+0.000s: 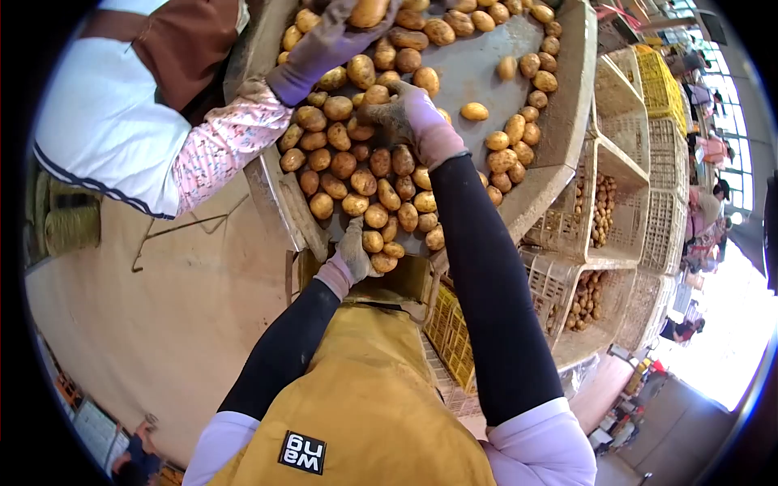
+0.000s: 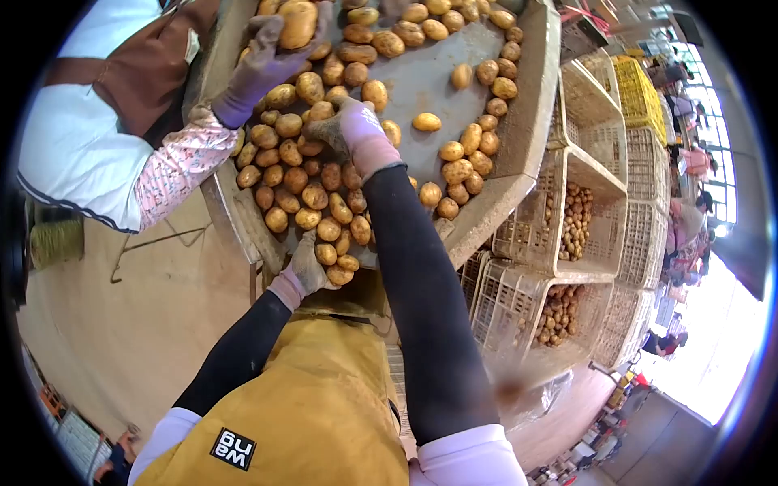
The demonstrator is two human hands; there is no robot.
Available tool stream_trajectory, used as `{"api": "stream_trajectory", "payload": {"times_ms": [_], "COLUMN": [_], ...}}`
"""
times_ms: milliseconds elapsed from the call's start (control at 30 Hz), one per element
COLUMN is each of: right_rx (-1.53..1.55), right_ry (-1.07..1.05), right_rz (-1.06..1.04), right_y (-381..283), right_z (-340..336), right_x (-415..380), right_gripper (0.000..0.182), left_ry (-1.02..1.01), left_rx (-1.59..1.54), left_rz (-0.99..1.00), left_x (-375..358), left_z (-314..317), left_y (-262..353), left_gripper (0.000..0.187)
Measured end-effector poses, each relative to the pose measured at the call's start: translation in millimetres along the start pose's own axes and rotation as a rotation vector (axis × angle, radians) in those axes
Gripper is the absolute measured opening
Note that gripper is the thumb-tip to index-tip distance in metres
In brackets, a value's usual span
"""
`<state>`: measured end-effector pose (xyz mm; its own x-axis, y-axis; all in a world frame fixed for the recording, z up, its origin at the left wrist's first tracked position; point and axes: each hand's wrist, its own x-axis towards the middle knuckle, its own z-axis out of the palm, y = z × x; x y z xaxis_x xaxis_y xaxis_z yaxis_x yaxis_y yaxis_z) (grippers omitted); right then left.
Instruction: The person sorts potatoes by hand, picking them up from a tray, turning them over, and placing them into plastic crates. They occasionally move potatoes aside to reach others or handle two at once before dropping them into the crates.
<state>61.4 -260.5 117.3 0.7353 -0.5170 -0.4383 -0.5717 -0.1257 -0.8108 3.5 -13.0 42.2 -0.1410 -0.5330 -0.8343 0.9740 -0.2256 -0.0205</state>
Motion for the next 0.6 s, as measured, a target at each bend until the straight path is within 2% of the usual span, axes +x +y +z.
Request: {"api": "stream_trajectory", "payload": {"times_ms": [33,100,167,200,233,300,333,400,433,500,567,600], "right_rx": [0.006,-0.296,-0.536,-0.532,-0.671,-0.775,-0.765,-0.873,-0.963,-0.945,-0.812,-0.717], "right_ry": [0.021,-0.185,-0.229,-0.188,-0.151,-0.269,-0.267,-0.231,-0.289,-0.096,-0.016,0.08], "right_rz": [0.0,0.022,-0.052,-0.009,0.057,0.078,0.078,0.042,-0.053,-0.125,-0.107,-0.142], "right_y": [8,12,21,26,-15,-35,-32,-23,-21,6,3,9], "right_z": [-2,-14,-3,8,7,3,6,17,23,46,37,37], "right_x": [0,3,-2,-14,-48,-58,-56,-49,-44,-31,-54,-64], "right_gripper": [0.073,0.076,0.076,0.061,0.048,0.066,0.066,0.058,0.045,0.034,0.038,0.04], "left_ry": [-0.006,-0.057,-0.022,-0.111,-0.194,-0.172,-0.158,-0.174,-0.201,-0.044,-0.089,-0.111], "left_rx": [0.021,-0.008,-0.057,-0.099,-0.14,-0.131,-0.131,-0.151,-0.169,-0.009,-0.055,0.0], "left_rz": [-0.005,0.033,-0.033,-0.032,-0.034,-0.031,-0.035,-0.021,-0.008,0.019,-0.069,-0.031], "left_x": [1,5,10,24,35,24,20,34,39,13,27,29], "left_z": [-3,-5,-11,-25,-37,-27,-23,-34,-34,-16,-31,-36], "left_y": [-3,-4,-4,-8,-11,-8,-8,-11,-14,-12,-10,-12], "left_gripper": [0.065,0.067,0.071,0.072,0.073,0.072,0.071,0.072,0.072,0.081,0.083,0.085]}}
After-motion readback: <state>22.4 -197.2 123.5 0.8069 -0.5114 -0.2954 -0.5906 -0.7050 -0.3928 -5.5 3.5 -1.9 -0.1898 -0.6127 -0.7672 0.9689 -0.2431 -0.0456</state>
